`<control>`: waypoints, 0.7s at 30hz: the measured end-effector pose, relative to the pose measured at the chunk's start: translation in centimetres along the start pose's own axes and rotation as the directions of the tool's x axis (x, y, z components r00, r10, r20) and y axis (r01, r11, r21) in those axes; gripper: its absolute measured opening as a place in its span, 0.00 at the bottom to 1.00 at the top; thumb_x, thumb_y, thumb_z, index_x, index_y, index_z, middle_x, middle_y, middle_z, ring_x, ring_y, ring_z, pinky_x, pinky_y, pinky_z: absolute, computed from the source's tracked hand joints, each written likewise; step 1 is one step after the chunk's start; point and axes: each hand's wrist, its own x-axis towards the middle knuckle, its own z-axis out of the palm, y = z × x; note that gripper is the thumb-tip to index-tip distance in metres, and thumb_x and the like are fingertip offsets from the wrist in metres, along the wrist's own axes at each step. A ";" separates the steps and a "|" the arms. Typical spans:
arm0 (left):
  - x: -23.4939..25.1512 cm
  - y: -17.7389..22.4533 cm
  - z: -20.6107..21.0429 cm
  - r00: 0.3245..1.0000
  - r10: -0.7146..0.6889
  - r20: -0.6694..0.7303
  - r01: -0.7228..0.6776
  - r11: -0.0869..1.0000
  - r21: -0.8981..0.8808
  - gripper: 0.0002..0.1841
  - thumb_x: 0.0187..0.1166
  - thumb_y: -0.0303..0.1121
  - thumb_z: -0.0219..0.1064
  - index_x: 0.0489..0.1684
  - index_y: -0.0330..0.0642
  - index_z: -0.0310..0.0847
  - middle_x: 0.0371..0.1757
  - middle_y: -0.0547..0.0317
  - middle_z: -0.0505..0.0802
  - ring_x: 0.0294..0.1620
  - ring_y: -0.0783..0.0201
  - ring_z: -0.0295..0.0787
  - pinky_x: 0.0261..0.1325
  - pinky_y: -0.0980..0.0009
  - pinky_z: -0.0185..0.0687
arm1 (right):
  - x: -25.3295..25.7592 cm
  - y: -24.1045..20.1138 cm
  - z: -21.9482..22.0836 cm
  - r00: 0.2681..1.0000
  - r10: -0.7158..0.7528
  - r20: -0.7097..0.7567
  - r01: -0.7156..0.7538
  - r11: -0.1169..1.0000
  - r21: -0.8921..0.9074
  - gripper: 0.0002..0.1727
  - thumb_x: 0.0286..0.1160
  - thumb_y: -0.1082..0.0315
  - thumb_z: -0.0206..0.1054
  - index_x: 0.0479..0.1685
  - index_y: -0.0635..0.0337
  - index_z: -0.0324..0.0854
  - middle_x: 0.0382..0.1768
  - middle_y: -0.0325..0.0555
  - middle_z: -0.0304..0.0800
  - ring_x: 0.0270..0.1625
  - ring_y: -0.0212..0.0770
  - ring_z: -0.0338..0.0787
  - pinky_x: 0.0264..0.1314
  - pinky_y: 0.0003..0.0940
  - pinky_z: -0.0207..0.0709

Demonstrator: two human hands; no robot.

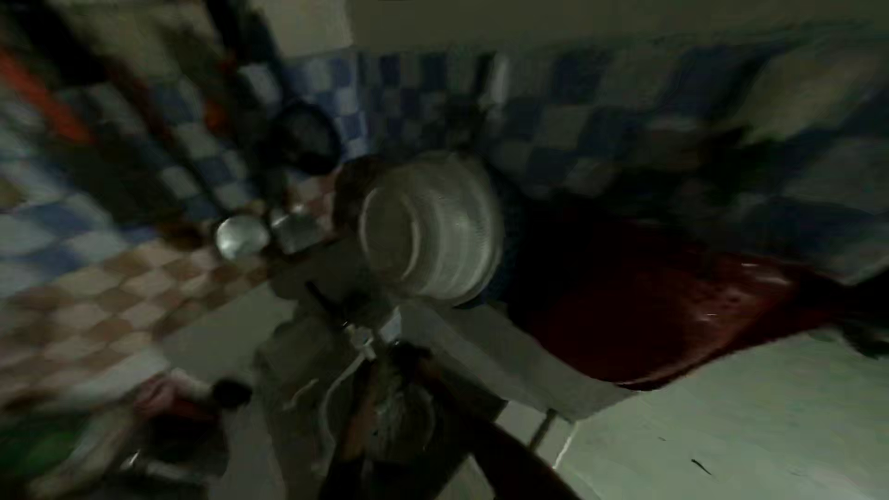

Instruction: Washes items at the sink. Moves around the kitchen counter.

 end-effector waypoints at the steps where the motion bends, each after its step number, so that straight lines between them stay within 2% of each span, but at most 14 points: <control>1: 0.5 0.1 -0.6 0.999 -0.028 -0.020 0.028 0.999 0.021 0.27 0.90 0.45 0.59 0.81 0.36 0.70 0.74 0.39 0.83 0.73 0.49 0.81 0.75 0.51 0.77 | 0.0 1.1 -0.5 1.000 0.006 0.019 -0.006 1.000 -0.009 0.25 0.89 0.53 0.58 0.77 0.57 0.78 0.70 0.54 0.86 0.71 0.46 0.86 0.76 0.45 0.79; 3: 1.0 -0.1 -1.9 1.000 0.007 0.002 -0.007 0.996 0.084 0.25 0.86 0.42 0.65 0.78 0.41 0.74 0.67 0.45 0.88 0.64 0.54 0.87 0.67 0.54 0.84 | -0.2 2.3 -0.9 0.999 0.043 0.014 -0.042 0.995 -0.091 0.24 0.87 0.54 0.61 0.72 0.61 0.82 0.67 0.55 0.88 0.69 0.48 0.87 0.77 0.47 0.78; 4: 0.9 -0.3 -2.3 0.998 0.040 0.044 -0.045 0.993 0.106 0.24 0.86 0.41 0.66 0.78 0.46 0.74 0.67 0.50 0.89 0.63 0.57 0.88 0.66 0.56 0.85 | -0.6 2.5 -1.0 0.998 0.060 -0.019 -0.062 0.990 -0.124 0.24 0.84 0.54 0.65 0.68 0.62 0.83 0.64 0.57 0.89 0.68 0.50 0.88 0.75 0.48 0.79; 5: 0.9 -0.4 -2.5 0.993 0.083 0.089 -0.092 0.990 0.105 0.23 0.86 0.39 0.66 0.78 0.48 0.75 0.68 0.52 0.88 0.61 0.59 0.89 0.65 0.58 0.86 | -0.6 2.4 -1.1 0.996 0.073 -0.048 -0.079 0.986 -0.147 0.25 0.80 0.56 0.70 0.69 0.64 0.81 0.66 0.60 0.86 0.69 0.54 0.86 0.75 0.52 0.78; 7: 1.1 -0.9 -2.6 0.978 0.158 0.139 -0.172 0.981 0.095 0.23 0.85 0.33 0.66 0.79 0.49 0.74 0.71 0.53 0.87 0.62 0.61 0.89 0.66 0.60 0.85 | -0.5 1.8 -0.9 0.998 0.003 -0.063 -0.012 0.989 -0.147 0.28 0.78 0.63 0.71 0.77 0.60 0.75 0.76 0.61 0.78 0.78 0.59 0.78 0.81 0.57 0.72; 9: 1.4 -1.3 -2.2 0.979 0.167 0.120 -0.182 0.975 0.130 0.25 0.83 0.36 0.68 0.80 0.50 0.75 0.71 0.52 0.88 0.66 0.59 0.87 0.71 0.57 0.83 | -0.8 -0.4 -0.5 0.995 -0.099 0.022 0.100 0.995 -0.029 0.28 0.81 0.67 0.67 0.82 0.58 0.71 0.80 0.55 0.76 0.80 0.53 0.78 0.81 0.54 0.72; 10: 1.3 -1.2 -2.0 0.985 0.136 0.102 -0.149 0.980 0.131 0.25 0.83 0.37 0.68 0.80 0.48 0.75 0.69 0.48 0.88 0.67 0.56 0.87 0.72 0.53 0.81 | -0.6 -1.4 0.0 0.983 -0.146 0.112 0.139 0.988 0.063 0.28 0.85 0.65 0.64 0.84 0.57 0.69 0.78 0.52 0.78 0.76 0.49 0.82 0.77 0.50 0.77; 12: 0.9 -1.0 -1.9 0.996 0.071 0.061 -0.081 0.981 0.174 0.23 0.83 0.35 0.66 0.78 0.44 0.75 0.64 0.44 0.90 0.61 0.50 0.89 0.66 0.49 0.84 | 0.4 -1.8 1.7 0.947 -0.217 0.235 0.150 0.951 0.272 0.26 0.86 0.65 0.63 0.83 0.55 0.68 0.68 0.50 0.87 0.62 0.44 0.91 0.63 0.45 0.87; 14: 0.6 -1.1 -2.1 0.997 0.066 0.037 -0.072 0.970 0.232 0.20 0.86 0.35 0.63 0.75 0.42 0.76 0.58 0.41 0.90 0.51 0.48 0.90 0.54 0.47 0.86 | 0.9 -1.8 2.9 0.932 -0.235 0.275 0.119 0.917 0.380 0.26 0.84 0.66 0.65 0.81 0.54 0.70 0.63 0.51 0.89 0.56 0.45 0.92 0.59 0.45 0.89; 16: 0.2 -1.1 -2.8 0.996 0.074 0.055 -0.086 0.966 0.243 0.20 0.88 0.35 0.61 0.76 0.41 0.76 0.63 0.39 0.89 0.59 0.44 0.88 0.62 0.44 0.84 | 1.2 -1.7 3.6 0.943 -0.195 0.270 0.062 0.899 0.434 0.30 0.81 0.69 0.68 0.82 0.55 0.68 0.59 0.55 0.88 0.54 0.46 0.92 0.58 0.45 0.87; 18: 0.9 -1.6 -3.3 0.993 0.093 0.070 -0.108 0.960 0.257 0.19 0.86 0.32 0.63 0.73 0.38 0.79 0.65 0.40 0.89 0.64 0.46 0.87 0.70 0.46 0.81 | 1.2 -1.5 4.4 0.956 -0.146 0.254 0.028 0.908 0.418 0.31 0.78 0.69 0.70 0.82 0.56 0.68 0.61 0.57 0.87 0.54 0.46 0.90 0.56 0.45 0.86; 19: 1.2 -1.9 -3.5 0.993 0.097 0.063 -0.110 0.958 0.266 0.19 0.84 0.33 0.64 0.71 0.38 0.80 0.64 0.41 0.90 0.64 0.48 0.87 0.71 0.47 0.80 | 1.3 -1.3 4.8 0.962 -0.134 0.237 0.028 0.915 0.403 0.31 0.78 0.69 0.69 0.82 0.57 0.69 0.63 0.57 0.87 0.56 0.46 0.90 0.56 0.44 0.86; 21: 1.2 -2.3 -4.1 0.993 0.108 0.040 -0.114 0.970 0.214 0.22 0.85 0.34 0.65 0.76 0.40 0.77 0.67 0.42 0.88 0.65 0.50 0.88 0.71 0.49 0.81 | 1.4 -1.0 5.4 0.968 -0.084 0.236 -0.021 0.912 0.411 0.30 0.80 0.69 0.68 0.82 0.59 0.69 0.66 0.58 0.85 0.61 0.46 0.87 0.62 0.45 0.83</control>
